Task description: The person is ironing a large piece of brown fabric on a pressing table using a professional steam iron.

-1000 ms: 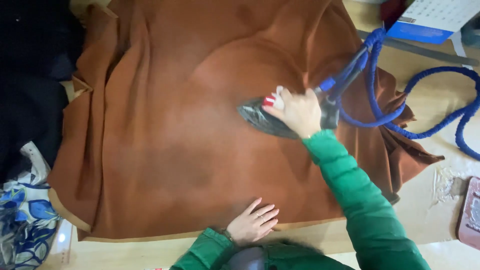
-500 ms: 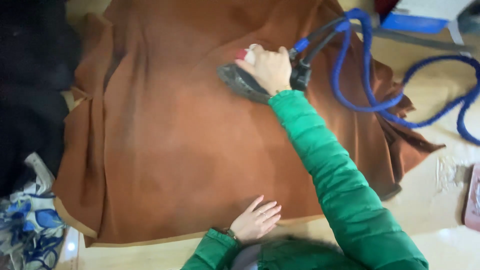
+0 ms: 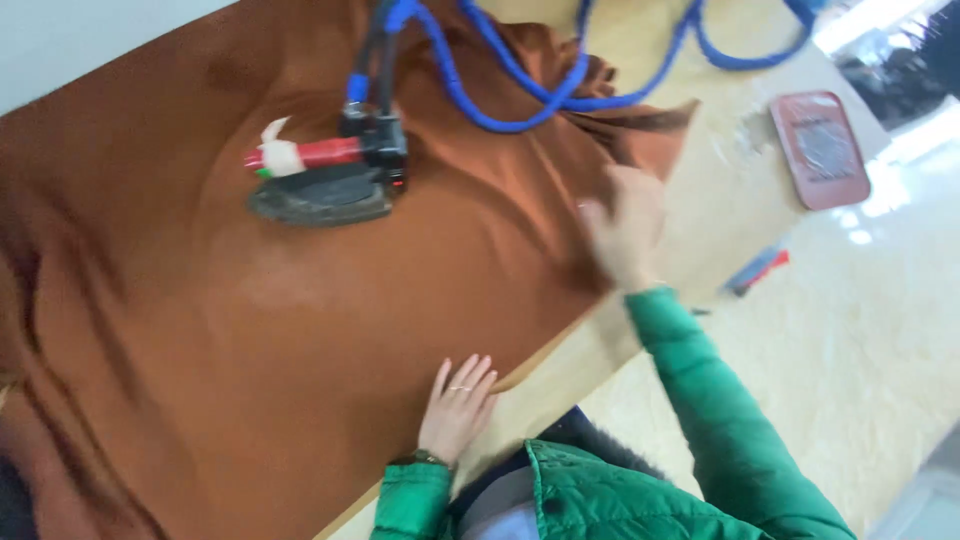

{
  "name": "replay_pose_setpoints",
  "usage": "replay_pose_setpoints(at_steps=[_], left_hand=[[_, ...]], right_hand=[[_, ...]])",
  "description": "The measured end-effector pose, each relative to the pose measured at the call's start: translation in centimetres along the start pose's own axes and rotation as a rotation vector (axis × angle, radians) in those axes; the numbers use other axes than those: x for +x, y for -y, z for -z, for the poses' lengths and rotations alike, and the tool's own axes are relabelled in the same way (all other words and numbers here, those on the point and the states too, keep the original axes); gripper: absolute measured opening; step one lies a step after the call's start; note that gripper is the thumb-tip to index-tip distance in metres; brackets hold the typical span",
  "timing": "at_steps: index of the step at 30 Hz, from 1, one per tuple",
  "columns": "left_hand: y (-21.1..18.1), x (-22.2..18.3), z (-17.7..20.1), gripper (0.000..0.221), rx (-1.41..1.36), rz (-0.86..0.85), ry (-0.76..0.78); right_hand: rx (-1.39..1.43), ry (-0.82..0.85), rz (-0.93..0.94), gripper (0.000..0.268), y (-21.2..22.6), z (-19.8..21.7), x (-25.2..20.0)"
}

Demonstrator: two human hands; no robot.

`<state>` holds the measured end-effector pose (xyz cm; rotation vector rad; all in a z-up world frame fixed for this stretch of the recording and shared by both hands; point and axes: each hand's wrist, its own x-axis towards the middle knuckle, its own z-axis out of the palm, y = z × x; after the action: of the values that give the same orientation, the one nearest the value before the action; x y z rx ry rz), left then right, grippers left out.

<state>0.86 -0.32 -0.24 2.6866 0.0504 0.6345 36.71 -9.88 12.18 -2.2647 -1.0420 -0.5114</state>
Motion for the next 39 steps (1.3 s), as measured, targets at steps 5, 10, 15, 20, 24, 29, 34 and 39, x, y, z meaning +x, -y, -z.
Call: replay_pose_setpoints(at_steps=[5,10,15,20,24,29,34,39], left_hand=[[-0.1,0.3,0.7,0.041,0.023,0.009,0.057],[-3.1,1.4,-0.6,0.062,0.229,0.127,0.028],[-6.6,1.8,-6.5,0.065,0.344,0.511,-0.009],[-6.1,1.1,-7.7,0.06,0.47,0.562,-0.101],[-6.6,1.6,-7.3,0.059,0.525,0.597,-0.037],[-7.3,2.9,-6.1,0.057,0.447,0.551,-0.068],[-7.5,3.1,-5.9,0.059,0.402,0.583,-0.049],[-7.7,3.7,-5.4,0.059,0.364,0.571,-0.041]], right_hand=[[0.657,-0.519,-0.92,0.014,-33.1,4.7,-13.6],[1.237,-0.481,-1.16,0.014,-54.2,5.7,-21.9],[1.451,-0.313,-1.091,0.009,-60.6,6.3,-18.3],[1.27,-0.22,-1.16,0.036,-61.4,7.7,-15.0],[1.682,-0.518,-1.327,0.044,-62.7,6.0,-13.9],[3.035,-1.191,-1.148,0.032,-55.2,7.7,-13.7],[1.44,-0.243,-0.771,0.029,-40.1,7.8,-19.1],[1.237,-0.32,-1.347,0.012,-30.1,7.8,-23.1]])
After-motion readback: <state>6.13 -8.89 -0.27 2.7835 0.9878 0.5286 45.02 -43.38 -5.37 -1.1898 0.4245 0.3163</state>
